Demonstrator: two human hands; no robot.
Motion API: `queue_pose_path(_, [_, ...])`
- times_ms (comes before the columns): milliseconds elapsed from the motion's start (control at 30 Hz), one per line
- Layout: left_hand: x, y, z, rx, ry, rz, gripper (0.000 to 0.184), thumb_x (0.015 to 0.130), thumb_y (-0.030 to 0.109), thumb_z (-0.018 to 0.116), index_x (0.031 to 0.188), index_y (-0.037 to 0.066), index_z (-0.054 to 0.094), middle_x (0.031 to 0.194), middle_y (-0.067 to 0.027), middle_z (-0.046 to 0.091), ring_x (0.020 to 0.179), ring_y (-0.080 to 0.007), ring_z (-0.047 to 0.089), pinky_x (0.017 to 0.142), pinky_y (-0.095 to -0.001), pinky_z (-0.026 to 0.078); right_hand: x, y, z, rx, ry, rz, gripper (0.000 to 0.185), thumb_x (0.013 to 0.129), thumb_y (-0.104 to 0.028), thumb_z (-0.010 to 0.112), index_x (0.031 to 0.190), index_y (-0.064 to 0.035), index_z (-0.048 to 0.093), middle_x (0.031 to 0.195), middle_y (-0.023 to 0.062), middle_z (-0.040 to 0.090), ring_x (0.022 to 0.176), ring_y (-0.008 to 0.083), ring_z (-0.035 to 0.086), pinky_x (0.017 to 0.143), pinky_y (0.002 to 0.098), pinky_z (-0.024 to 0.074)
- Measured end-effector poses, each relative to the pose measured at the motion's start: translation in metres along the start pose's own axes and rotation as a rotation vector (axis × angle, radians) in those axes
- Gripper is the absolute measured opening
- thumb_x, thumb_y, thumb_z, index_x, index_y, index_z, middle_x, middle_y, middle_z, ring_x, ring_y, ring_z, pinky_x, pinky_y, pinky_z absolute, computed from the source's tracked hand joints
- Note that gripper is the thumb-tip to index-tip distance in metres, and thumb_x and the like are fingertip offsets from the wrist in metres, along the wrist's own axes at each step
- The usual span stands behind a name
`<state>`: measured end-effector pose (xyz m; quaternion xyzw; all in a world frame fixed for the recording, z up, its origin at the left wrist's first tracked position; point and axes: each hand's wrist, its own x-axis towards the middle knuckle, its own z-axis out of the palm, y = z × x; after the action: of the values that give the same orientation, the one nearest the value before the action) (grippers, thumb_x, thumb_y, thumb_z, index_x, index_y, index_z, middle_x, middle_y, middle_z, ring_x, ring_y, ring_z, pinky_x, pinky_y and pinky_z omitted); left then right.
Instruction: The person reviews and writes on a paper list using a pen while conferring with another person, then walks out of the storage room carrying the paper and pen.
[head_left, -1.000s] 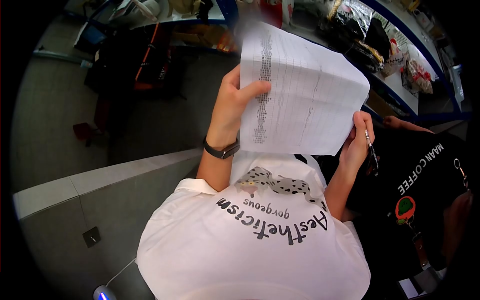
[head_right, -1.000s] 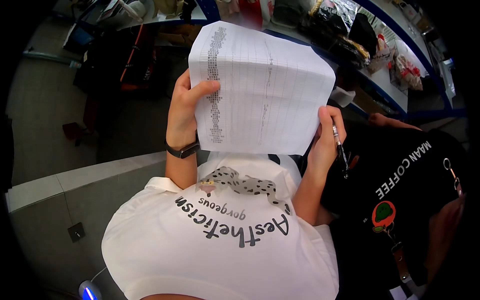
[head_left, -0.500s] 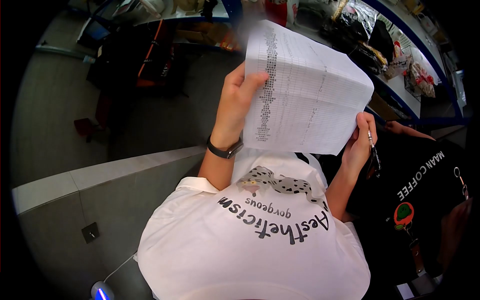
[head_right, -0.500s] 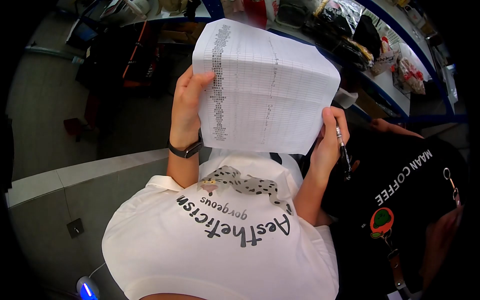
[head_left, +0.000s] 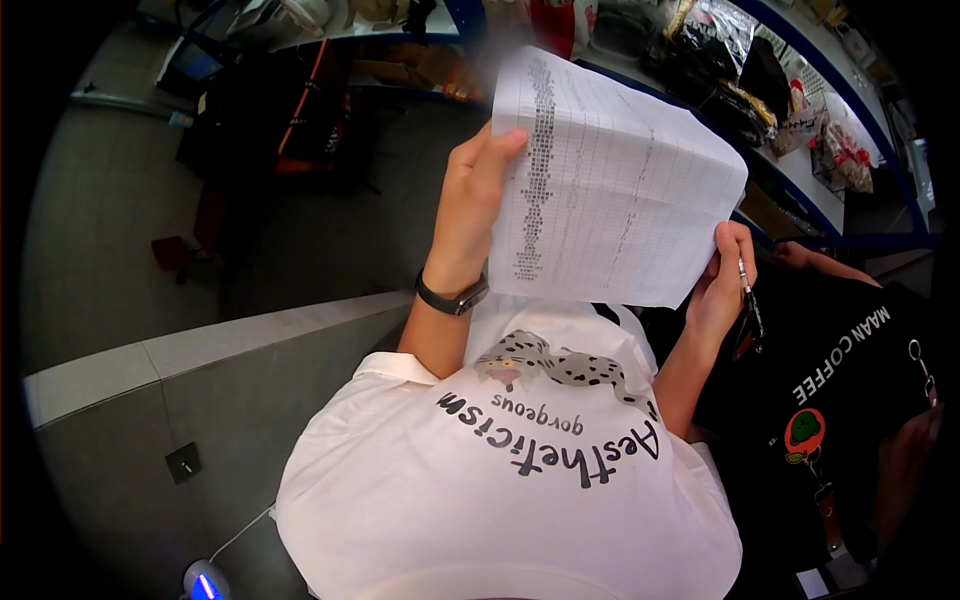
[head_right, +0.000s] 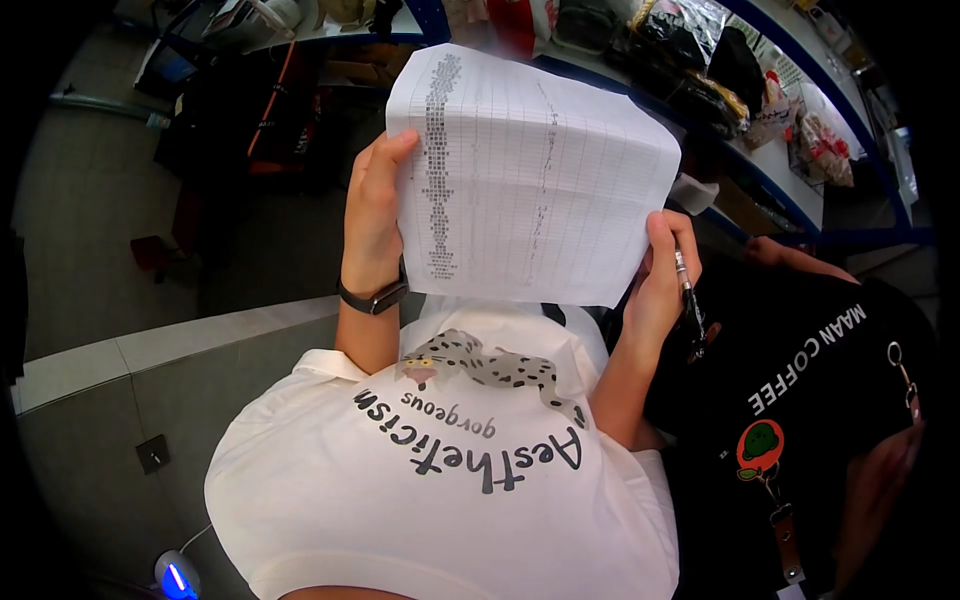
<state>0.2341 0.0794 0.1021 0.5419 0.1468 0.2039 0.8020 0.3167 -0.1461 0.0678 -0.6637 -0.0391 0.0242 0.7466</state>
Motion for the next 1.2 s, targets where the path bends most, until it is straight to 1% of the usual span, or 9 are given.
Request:
queue_pose_path(133, [0.0, 0.0, 0.002, -0.008, 0.004, -0.004, 0.027, 0.091, 0.02, 0.049, 0.103, 0.0, 0.061, 0.091, -0.0021, 0.063, 0.078, -0.0066, 0.055, 0.072, -0.0202, 0.042, 0.002, 0.002, -0.002, 0.019, 0.006, 0.009, 0.018, 0.09, -0.021, 0.056, 0.081, -0.0049, 0.059, 0.061, -0.0076, 0.045, 0.053, -0.0004, 0.032, 0.05, 0.0159, 0.023])
queue_pose_path(333, [0.001, 0.001, 0.003, -0.032, 0.008, -0.02, 0.027, 0.09, 0.019, 0.049, 0.104, 0.0, 0.061, 0.092, -0.0025, 0.063, 0.079, -0.0071, 0.056, 0.073, -0.0202, 0.042, 0.004, 0.001, -0.002, 0.041, 0.005, 0.006, 0.018, 0.089, -0.02, 0.056, 0.081, -0.005, 0.059, 0.061, -0.0082, 0.043, 0.053, -0.0007, 0.031, 0.05, 0.0163, 0.0216])
queue_pose_path(433, [0.002, 0.001, 0.003, -0.032, 0.015, -0.021, 0.027, 0.091, 0.02, 0.049, 0.104, 0.0, 0.061, 0.092, -0.0028, 0.063, 0.08, -0.0072, 0.056, 0.074, -0.0203, 0.042, 0.004, -0.001, 0.0, 0.025, 0.005, 0.01, 0.018, 0.09, -0.021, 0.056, 0.081, -0.0052, 0.059, 0.061, -0.0082, 0.043, 0.053, -0.0007, 0.031, 0.05, 0.0161, 0.0218])
queue_pose_path(533, [0.001, 0.002, 0.005, -0.043, 0.018, -0.028, 0.027, 0.089, 0.018, 0.049, 0.105, -0.001, 0.06, 0.092, -0.0038, 0.063, 0.079, -0.0078, 0.057, 0.073, -0.0209, 0.043, 0.005, 0.0, -0.002, -0.012, 0.015, 0.016, 0.015, 0.089, -0.018, 0.055, 0.081, -0.0056, 0.058, 0.063, -0.0099, 0.041, 0.056, -0.0013, 0.03, 0.052, 0.0157, 0.0239])
queue_pose_path(633, [0.003, 0.0, 0.006, -0.075, -0.023, -0.037, 0.027, 0.085, 0.013, 0.048, 0.105, -0.002, 0.06, 0.092, -0.0054, 0.064, 0.079, -0.0091, 0.058, 0.073, -0.0216, 0.044, 0.009, 0.004, -0.005, 0.006, 0.02, 0.023, 0.018, 0.09, -0.021, 0.056, 0.081, -0.0055, 0.059, 0.06, -0.0082, 0.044, 0.053, -0.0006, 0.032, 0.05, 0.0158, 0.023])
queue_pose_path(833, [0.008, -0.002, 0.008, -0.078, -0.028, -0.064, 0.033, 0.076, 0.005, 0.045, 0.104, -0.003, 0.06, 0.092, -0.0082, 0.064, 0.077, -0.0119, 0.058, 0.071, -0.0233, 0.045, 0.015, 0.007, -0.009, 0.013, -0.004, 0.017, 0.018, 0.09, -0.021, 0.056, 0.082, -0.0053, 0.059, 0.06, -0.0082, 0.044, 0.053, -0.0007, 0.032, 0.05, 0.016, 0.0235])
queue_pose_path(1033, [0.009, 0.0, 0.008, -0.044, -0.032, -0.049, 0.036, 0.072, 0.005, 0.044, 0.102, -0.004, 0.061, 0.091, -0.0093, 0.064, 0.076, -0.0131, 0.058, 0.07, -0.0233, 0.045, 0.015, 0.003, -0.007, 0.022, 0.006, 0.029, 0.018, 0.09, -0.02, 0.056, 0.082, -0.0052, 0.059, 0.061, -0.0081, 0.044, 0.052, -0.0008, 0.032, 0.05, 0.0162, 0.0232])
queue_pose_path(1200, [0.01, 0.001, 0.01, -0.057, -0.032, -0.057, 0.035, 0.071, 0.005, 0.044, 0.101, -0.004, 0.061, 0.089, -0.0094, 0.064, 0.075, -0.0131, 0.058, 0.069, -0.0237, 0.045, 0.016, -0.001, -0.007, 0.02, 0.002, 0.038, 0.018, 0.09, -0.021, 0.055, 0.081, -0.0054, 0.058, 0.061, -0.0077, 0.045, 0.053, -0.0006, 0.034, 0.051, 0.0159, 0.025])
